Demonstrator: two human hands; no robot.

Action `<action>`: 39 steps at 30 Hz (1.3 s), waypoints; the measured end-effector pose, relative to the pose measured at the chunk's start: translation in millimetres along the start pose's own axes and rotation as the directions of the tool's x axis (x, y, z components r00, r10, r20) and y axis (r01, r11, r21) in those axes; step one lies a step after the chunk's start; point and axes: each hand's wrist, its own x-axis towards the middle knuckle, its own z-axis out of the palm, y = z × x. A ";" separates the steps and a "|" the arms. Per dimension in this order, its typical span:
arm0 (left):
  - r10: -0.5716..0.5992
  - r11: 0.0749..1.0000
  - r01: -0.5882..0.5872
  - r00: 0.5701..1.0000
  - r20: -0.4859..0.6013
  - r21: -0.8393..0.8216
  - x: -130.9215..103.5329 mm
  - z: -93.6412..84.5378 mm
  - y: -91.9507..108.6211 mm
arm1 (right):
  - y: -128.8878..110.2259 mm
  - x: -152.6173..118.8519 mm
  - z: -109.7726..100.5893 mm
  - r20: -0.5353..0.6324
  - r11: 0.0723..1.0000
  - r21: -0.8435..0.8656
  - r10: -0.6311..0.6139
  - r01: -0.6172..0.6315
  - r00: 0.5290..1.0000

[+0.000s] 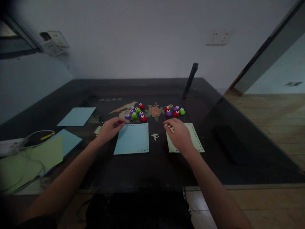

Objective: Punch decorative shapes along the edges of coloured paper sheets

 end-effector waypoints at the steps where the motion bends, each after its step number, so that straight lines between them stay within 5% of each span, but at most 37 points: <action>1: 0.008 1.000 -0.008 1.000 -0.003 0.010 -0.3 0.3 -5.5 | -9.2 8.3 7.9 0.066 0.998 0.009 -0.055 0.054 0.996; 5: 0.054 0.995 -0.058 0.997 0.052 0.076 -2.2 4.1 -14.1 | -28.7 38.5 43.9 0.285 0.983 -0.085 -0.130 0.160 0.950; 11: 0.042 0.990 -0.063 0.984 0.171 0.124 -5.6 8.5 -17.3 | -23.9 55.8 80.1 0.419 0.949 -0.245 -0.079 0.197 0.904; 26: 0.047 0.987 -0.075 0.980 0.196 0.139 -7.9 10.5 -17.4 | -30.7 47.4 83.1 0.386 0.899 -0.352 -0.115 0.262 0.915; 39: 0.027 0.995 -0.038 0.992 0.126 0.092 -7.8 6.4 -6.7 | -26.5 53.9 84.2 0.222 0.998 0.020 -0.066 0.063 0.973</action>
